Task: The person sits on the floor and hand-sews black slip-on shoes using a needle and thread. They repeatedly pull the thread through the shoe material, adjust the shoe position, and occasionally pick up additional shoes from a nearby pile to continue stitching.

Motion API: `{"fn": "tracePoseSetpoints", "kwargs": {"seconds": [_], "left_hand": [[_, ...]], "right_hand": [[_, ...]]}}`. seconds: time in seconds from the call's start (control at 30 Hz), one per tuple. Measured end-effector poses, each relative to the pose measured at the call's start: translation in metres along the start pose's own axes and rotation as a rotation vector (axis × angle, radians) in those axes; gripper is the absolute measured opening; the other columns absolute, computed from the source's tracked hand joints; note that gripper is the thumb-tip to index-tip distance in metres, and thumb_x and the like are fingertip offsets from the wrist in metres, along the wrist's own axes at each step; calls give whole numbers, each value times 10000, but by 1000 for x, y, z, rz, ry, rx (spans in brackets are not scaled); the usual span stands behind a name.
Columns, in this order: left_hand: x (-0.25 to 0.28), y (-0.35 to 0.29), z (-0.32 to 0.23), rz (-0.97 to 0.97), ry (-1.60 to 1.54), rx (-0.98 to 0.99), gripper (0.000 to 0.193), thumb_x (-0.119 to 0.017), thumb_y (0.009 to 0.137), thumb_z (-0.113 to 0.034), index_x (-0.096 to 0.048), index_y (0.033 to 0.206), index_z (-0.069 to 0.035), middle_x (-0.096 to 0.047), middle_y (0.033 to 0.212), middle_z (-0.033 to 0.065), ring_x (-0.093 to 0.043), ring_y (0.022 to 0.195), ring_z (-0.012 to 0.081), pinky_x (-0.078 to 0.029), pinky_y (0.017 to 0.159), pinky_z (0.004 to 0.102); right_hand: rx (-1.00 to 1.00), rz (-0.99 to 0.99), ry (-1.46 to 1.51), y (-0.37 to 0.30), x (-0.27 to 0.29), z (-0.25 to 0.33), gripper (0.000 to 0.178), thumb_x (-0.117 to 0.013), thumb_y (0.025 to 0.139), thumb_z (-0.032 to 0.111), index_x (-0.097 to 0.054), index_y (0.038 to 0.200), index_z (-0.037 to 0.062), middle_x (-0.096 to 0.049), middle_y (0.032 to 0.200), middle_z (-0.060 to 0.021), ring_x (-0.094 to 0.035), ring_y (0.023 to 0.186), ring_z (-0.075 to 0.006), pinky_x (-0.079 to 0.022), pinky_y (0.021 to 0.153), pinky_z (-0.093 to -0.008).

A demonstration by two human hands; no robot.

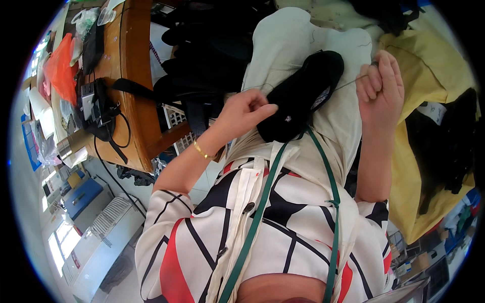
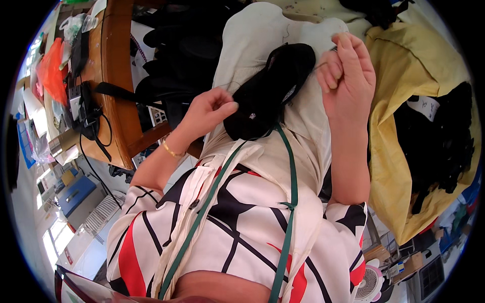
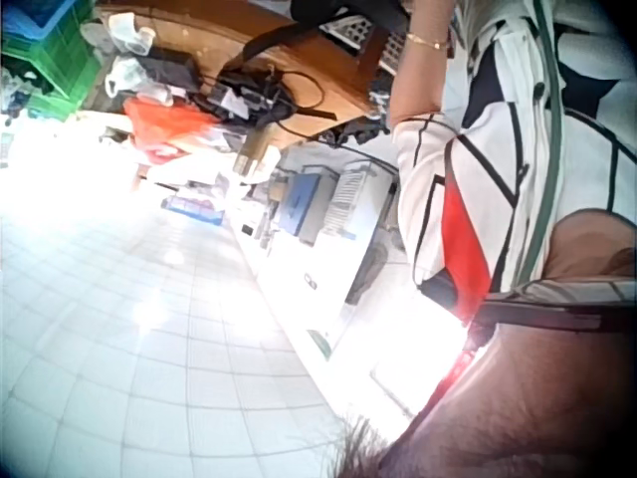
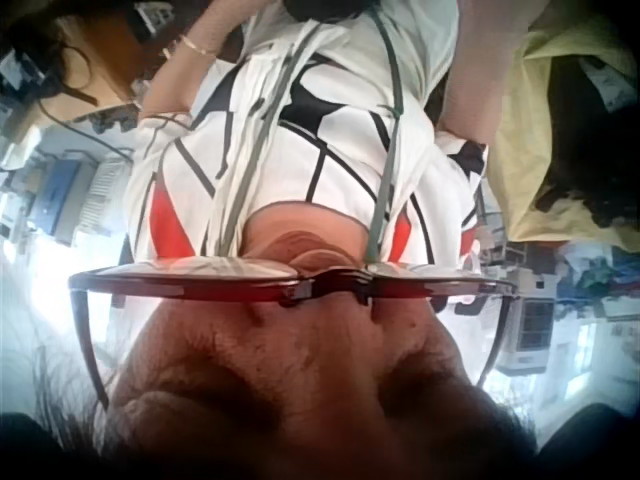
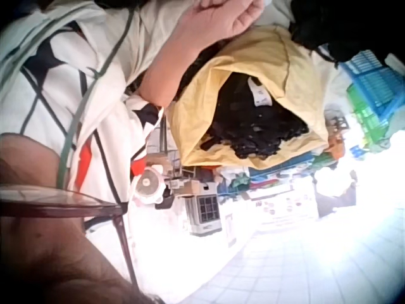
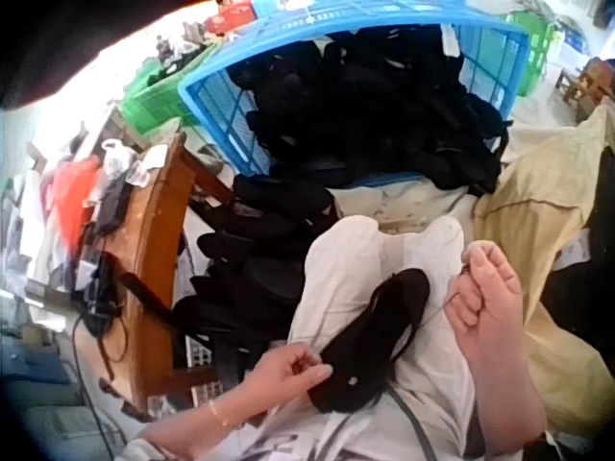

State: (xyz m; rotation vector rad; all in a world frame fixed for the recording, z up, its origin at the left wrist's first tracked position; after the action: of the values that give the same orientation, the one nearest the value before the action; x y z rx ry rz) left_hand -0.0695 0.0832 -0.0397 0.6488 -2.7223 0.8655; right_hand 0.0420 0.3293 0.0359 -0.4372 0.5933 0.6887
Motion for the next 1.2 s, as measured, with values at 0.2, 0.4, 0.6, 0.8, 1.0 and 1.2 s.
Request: {"fn": "tracePoseSetpoints", "kwargs": {"seconds": [0.2,0.4,0.6,0.8,1.0,1.2], "left_hand": [[-20,-36,46,37,86,234,515,-795,750,-449,-586,836,14,-577,673,93,-546,634,188,-471,608,316],[42,-22,6,-325,-69,-45,272,-711,740,-165,-545,894,-14,-580,782,75,-542,703,138,-467,635,291],[115,35,-92,-31,-127,-330,317,-560,723,49,-557,1030,-29,-593,929,0,-555,863,81,-461,772,221],[95,92,-87,-193,371,-499,366,-623,839,-142,-627,1187,-30,-672,1029,120,-636,974,237,-490,887,302],[88,35,-108,-639,750,-287,502,-583,923,-488,-679,777,-17,-659,744,160,-662,758,338,-519,638,420],[64,38,-66,-387,186,-69,688,-509,958,-557,-628,577,4,-568,503,148,-579,487,348,-470,511,393]], "right_hand": [[-46,-33,-34,-11,-2,-4,133,-497,1032,137,-554,1038,17,-341,599,36,-282,499,-59,-266,427,-207],[19,90,-56,-18,-21,22,121,-513,1030,136,-558,1018,25,-361,602,39,-291,488,-49,-251,428,-208],[28,125,-148,-25,-29,30,104,-526,1028,144,-562,1024,46,-399,603,45,-336,481,-39,-275,432,-197],[-20,28,-252,-20,-1,4,71,-537,1017,125,-549,1063,72,-436,631,43,-344,474,-40,-299,434,-207],[-51,54,-489,-4,30,-24,117,-571,996,127,-565,1088,55,-517,724,14,-460,603,-55,-408,558,-211],[-32,280,-829,39,-5,-89,229,-651,949,165,-612,1109,5,-574,830,4,-519,747,-69,-445,685,-220]]}}
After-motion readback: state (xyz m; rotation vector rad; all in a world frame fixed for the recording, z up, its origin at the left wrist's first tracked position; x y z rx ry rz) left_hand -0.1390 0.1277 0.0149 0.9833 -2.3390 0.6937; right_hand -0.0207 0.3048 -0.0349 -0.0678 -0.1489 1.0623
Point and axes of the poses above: each hand's wrist, its own y-axis towards the middle knuckle, its own x-axis out of the back of the hand, z = x × y, the point moved 10 cm from there along y, towards the middle knuckle
